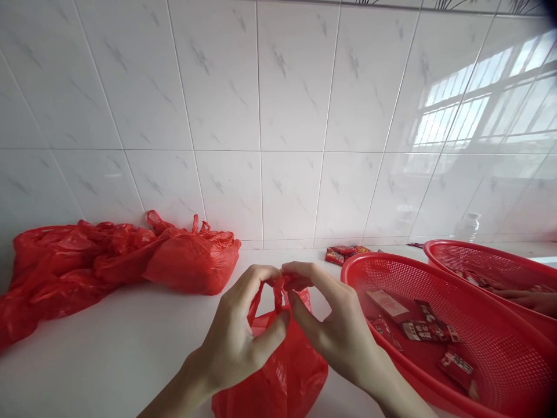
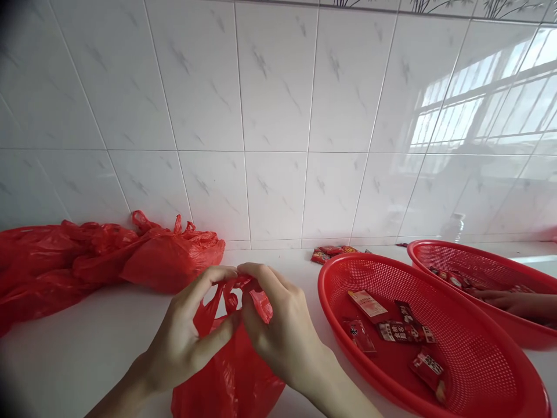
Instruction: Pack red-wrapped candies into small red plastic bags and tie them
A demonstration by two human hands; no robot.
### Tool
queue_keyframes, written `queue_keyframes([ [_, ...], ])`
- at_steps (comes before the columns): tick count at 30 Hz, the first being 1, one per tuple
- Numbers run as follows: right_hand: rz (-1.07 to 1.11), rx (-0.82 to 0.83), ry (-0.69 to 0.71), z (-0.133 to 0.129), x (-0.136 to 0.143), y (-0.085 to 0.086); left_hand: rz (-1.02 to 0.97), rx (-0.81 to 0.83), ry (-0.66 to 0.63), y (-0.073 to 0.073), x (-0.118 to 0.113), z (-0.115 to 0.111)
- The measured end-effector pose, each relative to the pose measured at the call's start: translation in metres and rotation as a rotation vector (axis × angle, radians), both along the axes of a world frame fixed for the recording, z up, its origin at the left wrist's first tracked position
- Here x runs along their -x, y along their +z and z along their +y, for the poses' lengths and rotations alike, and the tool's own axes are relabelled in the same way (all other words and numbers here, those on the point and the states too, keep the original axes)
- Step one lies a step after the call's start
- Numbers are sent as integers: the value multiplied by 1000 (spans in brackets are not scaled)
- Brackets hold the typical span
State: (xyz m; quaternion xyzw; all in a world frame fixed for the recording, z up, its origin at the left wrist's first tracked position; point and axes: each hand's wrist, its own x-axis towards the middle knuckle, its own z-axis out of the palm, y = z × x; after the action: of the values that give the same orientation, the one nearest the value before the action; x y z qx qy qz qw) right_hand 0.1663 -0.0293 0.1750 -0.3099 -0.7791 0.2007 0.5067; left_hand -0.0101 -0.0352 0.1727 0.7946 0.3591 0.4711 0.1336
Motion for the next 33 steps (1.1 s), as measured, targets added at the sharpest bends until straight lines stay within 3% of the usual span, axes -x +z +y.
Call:
queue_keyframes([
  [8,-59,-67,8,-5,-1,4,-112,-130,83,-1,5,0],
  [12,-123,-111,28,-4,0,6,-200,-43,42,3,11,0],
  [16,-238,-134,-66,-1,0,1,-319,59,109,8,18,-1],
  [23,-452,30,-79,8,9,-16,-523,197,145,7,26,8],
  [28,-277,128,58,20,16,-21,-627,273,52,6,30,16],
  [31,-79,258,174,31,14,-24,-673,297,-34,8,33,20],
  [33,60,362,167,39,10,-26,-691,297,-64,11,36,23],
])
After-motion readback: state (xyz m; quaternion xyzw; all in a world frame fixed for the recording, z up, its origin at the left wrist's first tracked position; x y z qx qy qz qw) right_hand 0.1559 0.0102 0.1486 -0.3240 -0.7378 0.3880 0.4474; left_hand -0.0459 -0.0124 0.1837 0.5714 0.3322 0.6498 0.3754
